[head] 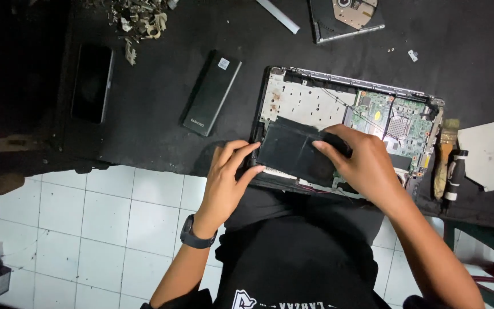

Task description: Disassembling a laptop to access internal components by unscrewing parts, disconnecting cables, and removing the battery.

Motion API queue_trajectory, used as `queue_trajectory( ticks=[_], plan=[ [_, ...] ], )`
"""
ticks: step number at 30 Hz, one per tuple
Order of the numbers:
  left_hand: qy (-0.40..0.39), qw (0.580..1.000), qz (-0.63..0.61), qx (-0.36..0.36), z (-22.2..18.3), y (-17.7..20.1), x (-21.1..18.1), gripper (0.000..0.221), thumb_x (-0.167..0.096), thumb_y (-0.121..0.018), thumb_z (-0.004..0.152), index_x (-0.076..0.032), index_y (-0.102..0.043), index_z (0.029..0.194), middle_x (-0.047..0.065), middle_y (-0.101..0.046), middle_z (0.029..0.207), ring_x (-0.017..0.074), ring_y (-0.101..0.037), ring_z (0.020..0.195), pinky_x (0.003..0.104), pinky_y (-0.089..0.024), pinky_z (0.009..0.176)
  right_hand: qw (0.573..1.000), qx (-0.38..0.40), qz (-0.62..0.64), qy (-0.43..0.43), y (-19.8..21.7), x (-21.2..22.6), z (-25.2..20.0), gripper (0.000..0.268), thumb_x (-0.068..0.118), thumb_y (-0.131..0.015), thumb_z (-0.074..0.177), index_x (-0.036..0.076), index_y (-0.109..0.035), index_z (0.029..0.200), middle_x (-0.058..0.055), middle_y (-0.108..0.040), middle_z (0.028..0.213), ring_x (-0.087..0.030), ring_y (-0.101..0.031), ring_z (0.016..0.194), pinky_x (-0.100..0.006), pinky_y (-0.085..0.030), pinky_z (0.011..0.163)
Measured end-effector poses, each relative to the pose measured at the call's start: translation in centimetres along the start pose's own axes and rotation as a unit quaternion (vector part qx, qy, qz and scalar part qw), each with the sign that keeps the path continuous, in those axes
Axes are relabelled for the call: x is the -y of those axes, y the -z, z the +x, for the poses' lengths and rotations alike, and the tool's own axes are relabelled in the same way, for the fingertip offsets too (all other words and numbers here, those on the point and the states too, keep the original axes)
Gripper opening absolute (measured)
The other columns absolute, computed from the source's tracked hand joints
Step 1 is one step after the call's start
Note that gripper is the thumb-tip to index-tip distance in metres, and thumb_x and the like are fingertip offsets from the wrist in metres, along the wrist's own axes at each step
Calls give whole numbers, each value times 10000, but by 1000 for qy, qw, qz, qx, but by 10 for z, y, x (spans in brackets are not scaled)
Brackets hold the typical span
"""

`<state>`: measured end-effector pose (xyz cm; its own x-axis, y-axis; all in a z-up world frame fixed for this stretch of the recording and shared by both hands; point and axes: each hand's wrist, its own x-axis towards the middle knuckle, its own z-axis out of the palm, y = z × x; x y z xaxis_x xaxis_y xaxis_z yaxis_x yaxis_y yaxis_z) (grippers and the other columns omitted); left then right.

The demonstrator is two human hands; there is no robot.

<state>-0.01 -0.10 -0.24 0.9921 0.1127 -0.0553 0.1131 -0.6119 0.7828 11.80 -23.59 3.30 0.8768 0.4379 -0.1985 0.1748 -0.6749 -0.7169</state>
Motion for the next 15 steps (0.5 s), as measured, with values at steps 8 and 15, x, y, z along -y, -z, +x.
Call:
queue_trajectory(
  ticks=[8, 15],
  plan=[
    [8, 1000, -4, 0, 1, 2, -4, 424, -217, -726, 958, -127, -636, 1363, 110, -585, 1200, 387, -559, 1075, 500, -531, 903, 949, -32, -294, 106, -2, 1, 3, 319, 387, -737, 968, 134, -758, 1159, -97, -648, 932, -302, -731, 792, -424, -619, 591],
    [20, 1000, -4, 8, 4, 6, -11, 418, -197, -730, 956, -114, -637, 1355, 132, -592, 1210, 401, -565, 1101, 500, -532, 898, 897, -70, -405, 160, -17, -23, 3, 349, 498, -711, 966, 210, -737, 1161, -33, -613, 913, -210, -708, 863, -317, -606, 600]
  ],
)
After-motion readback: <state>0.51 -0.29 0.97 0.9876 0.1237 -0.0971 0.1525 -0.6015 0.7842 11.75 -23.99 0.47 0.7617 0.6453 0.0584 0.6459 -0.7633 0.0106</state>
